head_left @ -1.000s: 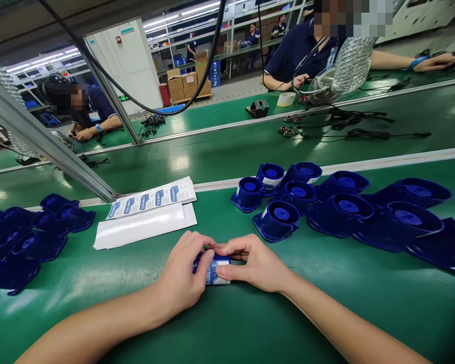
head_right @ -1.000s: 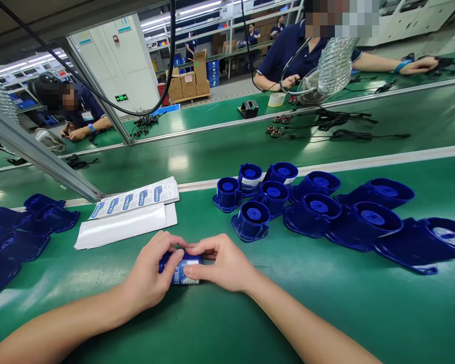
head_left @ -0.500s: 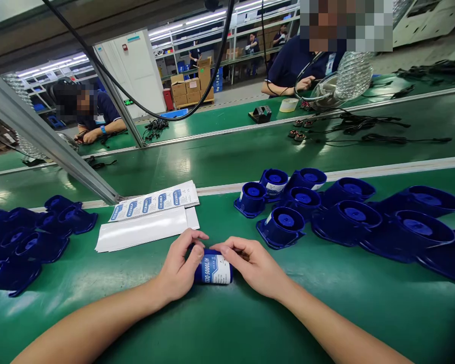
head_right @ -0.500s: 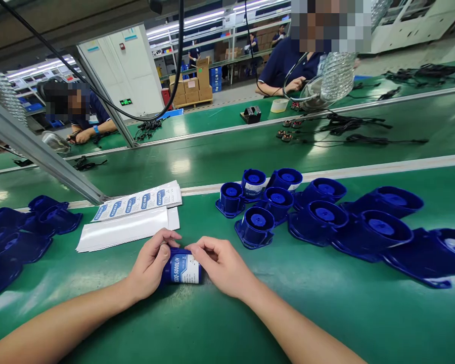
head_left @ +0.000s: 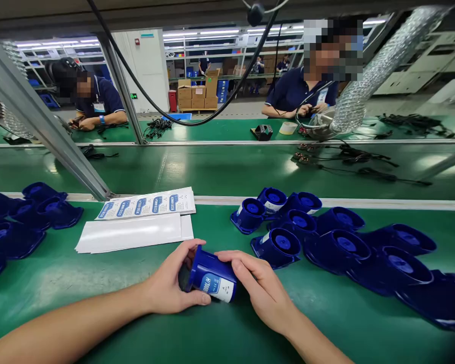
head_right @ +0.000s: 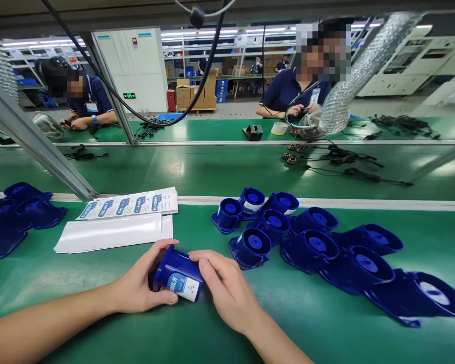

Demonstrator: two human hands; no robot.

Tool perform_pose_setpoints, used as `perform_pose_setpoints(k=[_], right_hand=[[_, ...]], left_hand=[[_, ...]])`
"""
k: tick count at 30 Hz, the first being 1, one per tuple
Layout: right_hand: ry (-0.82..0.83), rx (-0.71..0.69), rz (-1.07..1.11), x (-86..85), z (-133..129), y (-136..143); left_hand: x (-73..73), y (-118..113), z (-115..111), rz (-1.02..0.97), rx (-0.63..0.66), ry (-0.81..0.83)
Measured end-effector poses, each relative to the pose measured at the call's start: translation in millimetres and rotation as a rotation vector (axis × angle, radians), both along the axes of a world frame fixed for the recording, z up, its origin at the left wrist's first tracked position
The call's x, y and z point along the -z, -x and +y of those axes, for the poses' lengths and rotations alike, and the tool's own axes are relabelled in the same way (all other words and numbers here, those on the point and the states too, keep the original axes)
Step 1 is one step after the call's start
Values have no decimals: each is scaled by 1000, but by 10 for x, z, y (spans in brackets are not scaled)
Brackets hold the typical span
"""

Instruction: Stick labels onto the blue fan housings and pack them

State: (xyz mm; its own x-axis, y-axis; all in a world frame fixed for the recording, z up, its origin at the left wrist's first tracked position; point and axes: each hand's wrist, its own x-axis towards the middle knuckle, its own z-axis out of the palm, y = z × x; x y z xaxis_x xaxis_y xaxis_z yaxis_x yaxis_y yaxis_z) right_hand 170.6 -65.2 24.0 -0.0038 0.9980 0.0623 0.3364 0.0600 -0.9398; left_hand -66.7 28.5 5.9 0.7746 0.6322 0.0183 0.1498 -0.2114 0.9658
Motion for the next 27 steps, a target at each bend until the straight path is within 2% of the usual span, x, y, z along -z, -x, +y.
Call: perform_pose_setpoints(k=[5,9,12,17,23,27], right_hand=[[22,-6,-14,29,-30,-21],[37,-40,-98,96,-61,35],[43,30,-214,157,-44,163],[35,110,-254,180,22,316],[2,128,-248,126,25,319],[-47,110,-191,117,26,314]], left_hand=[[-23,-36,-4,-53,-42,122],[46,-48,-12,-76,-112,165],[108,-48,-6,-67,-149,151],[96,-52,31,-65,-53,79],[48,-68,39,-118,-20,132],[42,-65,32,-133,-14,54]])
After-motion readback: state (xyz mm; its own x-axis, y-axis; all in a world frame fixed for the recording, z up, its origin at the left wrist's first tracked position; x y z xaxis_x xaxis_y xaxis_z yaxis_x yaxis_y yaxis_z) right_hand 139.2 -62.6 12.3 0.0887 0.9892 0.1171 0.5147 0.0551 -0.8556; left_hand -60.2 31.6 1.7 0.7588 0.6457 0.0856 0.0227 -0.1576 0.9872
